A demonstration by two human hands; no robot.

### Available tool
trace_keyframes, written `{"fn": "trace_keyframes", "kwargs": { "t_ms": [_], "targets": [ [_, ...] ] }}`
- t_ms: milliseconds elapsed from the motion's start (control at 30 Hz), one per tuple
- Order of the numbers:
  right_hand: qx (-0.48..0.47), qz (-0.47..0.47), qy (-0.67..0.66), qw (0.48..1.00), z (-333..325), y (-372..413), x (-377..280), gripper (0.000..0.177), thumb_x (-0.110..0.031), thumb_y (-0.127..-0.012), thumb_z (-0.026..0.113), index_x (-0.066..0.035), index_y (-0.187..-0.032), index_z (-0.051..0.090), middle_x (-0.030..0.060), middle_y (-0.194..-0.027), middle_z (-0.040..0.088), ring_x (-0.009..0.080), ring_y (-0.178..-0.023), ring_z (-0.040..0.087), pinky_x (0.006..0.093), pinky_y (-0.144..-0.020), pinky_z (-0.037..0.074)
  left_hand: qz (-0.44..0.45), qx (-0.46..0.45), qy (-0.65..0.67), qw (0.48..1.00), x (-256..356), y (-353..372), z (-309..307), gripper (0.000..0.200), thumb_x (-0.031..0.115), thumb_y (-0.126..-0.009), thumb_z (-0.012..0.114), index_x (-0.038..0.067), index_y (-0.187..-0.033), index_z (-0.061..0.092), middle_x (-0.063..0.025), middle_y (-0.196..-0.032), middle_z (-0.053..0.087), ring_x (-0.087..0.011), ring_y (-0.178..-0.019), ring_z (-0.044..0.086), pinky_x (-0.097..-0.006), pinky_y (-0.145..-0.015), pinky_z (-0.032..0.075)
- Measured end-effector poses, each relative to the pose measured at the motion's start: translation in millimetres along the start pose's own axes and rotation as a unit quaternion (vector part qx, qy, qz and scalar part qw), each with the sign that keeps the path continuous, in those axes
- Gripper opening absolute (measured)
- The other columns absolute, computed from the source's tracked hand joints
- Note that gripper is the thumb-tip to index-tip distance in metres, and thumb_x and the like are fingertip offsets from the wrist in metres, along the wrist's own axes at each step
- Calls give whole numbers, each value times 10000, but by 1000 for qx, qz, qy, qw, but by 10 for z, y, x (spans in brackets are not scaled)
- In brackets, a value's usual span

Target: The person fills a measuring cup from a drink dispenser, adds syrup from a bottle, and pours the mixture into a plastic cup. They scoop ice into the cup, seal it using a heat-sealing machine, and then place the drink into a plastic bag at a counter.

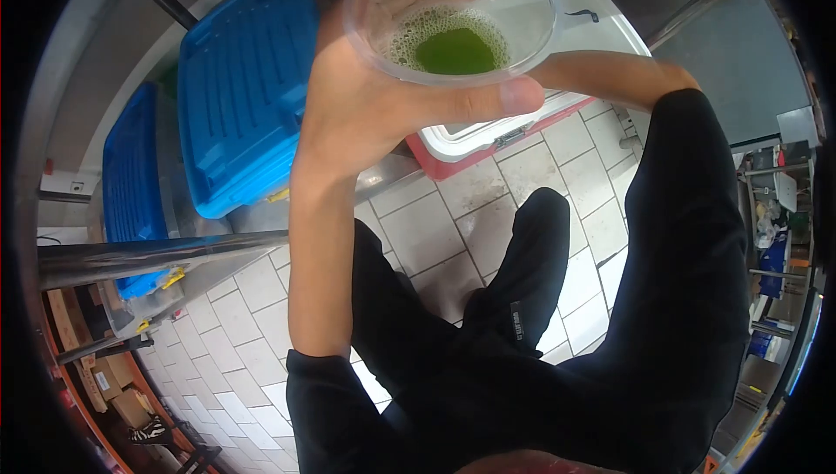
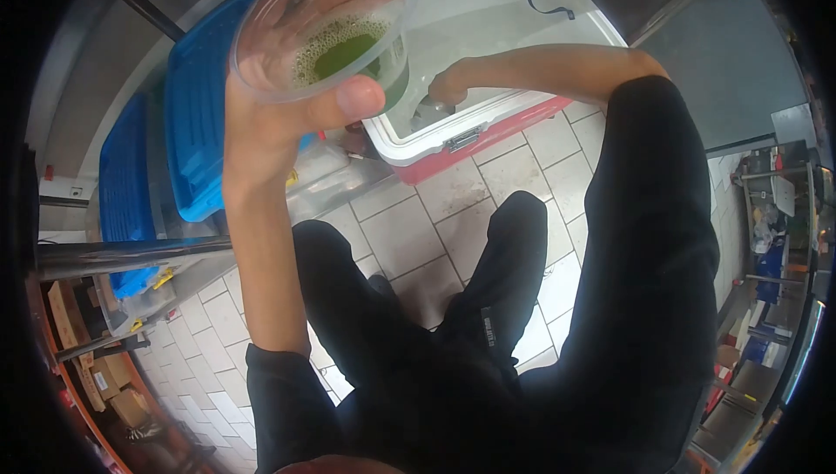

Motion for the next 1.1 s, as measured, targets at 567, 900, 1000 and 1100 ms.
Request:
{"fn": "trace_keyframes", "kwargs": {
  "t_ms": [567, 900, 1000, 1100],
  "targets": [
    [9, -162, -172, 972, -180, 22, -227, 446, -121, -889, 477, 71, -1280, 570, 243, -1221, 655, 345, -1084, 630, 467, -928, 488, -56, 21, 117, 991, -39, -23, 29, 915, 284, -571, 931, -36, -1322, 517, -196, -1263, 656, -290, -1193, 618, -395, -1047, 470],
    [16, -81, -497, 864, -552, 1288, 81, 350, -197, -907, 524, -5, -1182, 625, 70, -918, 601, 169, -807, 579, 330, -744, 490, -88, 47, 140, 985, -16, 76, 49, 869, 292, -529, 978, -6, -1252, 599, -163, -1247, 642, -290, -1198, 623, -373, -1045, 486],
    [47, -58, -521, 850, -694, 1693, 263, 261, -191, -910, 515, -9, -1066, 619, 48, -867, 584, 151, -758, 564, 314, -704, 476, -91, 20, 85, 992, 50, 65, 58, 853, 258, -553, 967, -46, -1250, 579, -186, -1248, 632, -288, -1186, 622, -378, -1037, 479],
    [51, -51, -517, 853, -757, 2162, 328, 171, -173, -909, 504, -27, -940, 588, 38, -815, 570, 146, -719, 552, 313, -671, 464, -45, 24, 34, 998, -6, 75, 36, 849, 230, -574, 961, -72, -1257, 558, -192, -1238, 632, -280, -1178, 619, -376, -1031, 475]
  ]
}}
Point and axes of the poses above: each hand's wrist, its own y-axis away from the middle knuckle, its own z-axis out of the palm, x = y × z, the point moved 8 cm from there along -y, towards the middle knuckle
